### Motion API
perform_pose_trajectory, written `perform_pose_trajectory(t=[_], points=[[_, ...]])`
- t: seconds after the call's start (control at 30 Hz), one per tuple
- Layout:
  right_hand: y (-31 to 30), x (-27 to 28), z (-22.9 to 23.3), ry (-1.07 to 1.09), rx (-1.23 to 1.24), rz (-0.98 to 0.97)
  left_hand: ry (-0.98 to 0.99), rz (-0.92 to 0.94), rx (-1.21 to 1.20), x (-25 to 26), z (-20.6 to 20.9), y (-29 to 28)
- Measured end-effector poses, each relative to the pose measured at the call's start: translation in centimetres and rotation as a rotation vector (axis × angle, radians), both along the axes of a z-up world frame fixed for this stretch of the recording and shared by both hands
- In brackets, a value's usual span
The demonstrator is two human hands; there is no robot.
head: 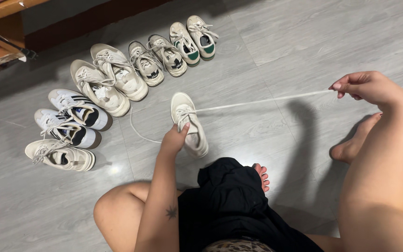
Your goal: The person sits on the floor and repeatedly threads a white shoelace through the eyelets of a single white sneaker. They pull the lace through multiple times, adjusting the tension, but do not complete the lacing or tie a knot.
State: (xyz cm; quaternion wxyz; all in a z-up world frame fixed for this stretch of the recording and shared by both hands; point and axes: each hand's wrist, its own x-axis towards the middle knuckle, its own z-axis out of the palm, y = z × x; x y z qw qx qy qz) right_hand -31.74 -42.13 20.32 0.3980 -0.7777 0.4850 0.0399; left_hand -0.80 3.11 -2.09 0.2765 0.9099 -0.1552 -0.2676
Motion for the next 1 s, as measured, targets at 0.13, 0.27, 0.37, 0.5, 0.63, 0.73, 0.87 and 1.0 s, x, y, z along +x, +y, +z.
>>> perform_pose_trajectory(t=[0.13,0.27,0.37,0.5,0.63,0.73,0.87,1.0], points=[[0.6,-0.1,-0.4,-0.166,0.078,0.07,0.29,0.196,-0.217,0.7,-0.3,2.1],[3.2,1.8,1.9,-0.393,0.123,0.222,0.057,0.274,0.049,2.5,2.5,5.4],[7.2,5.4,5.1,-0.517,0.13,0.477,-0.301,0.22,0.357,2.7,6.8,4.4],[15.4,11.4,8.6,-0.539,-0.184,1.004,-0.258,0.144,-0.627,1.7,15.1,-1.0],[22.2,14.9,9.9,-0.676,-0.503,1.06,0.333,-0.294,-1.071,-2.8,21.8,-3.5],[23.5,17.0,8.6,-0.797,-0.471,0.99,0.234,-0.129,-1.026,-4.3,24.0,-4.0],[24.6,20.6,1.1,-0.843,0.163,0.852,-0.033,0.076,-0.615,-4.2,21.4,-2.2],[25.6,22.1,-8.1,-0.849,0.419,0.724,-0.235,0.016,-0.672,-4.4,17.6,0.2]])
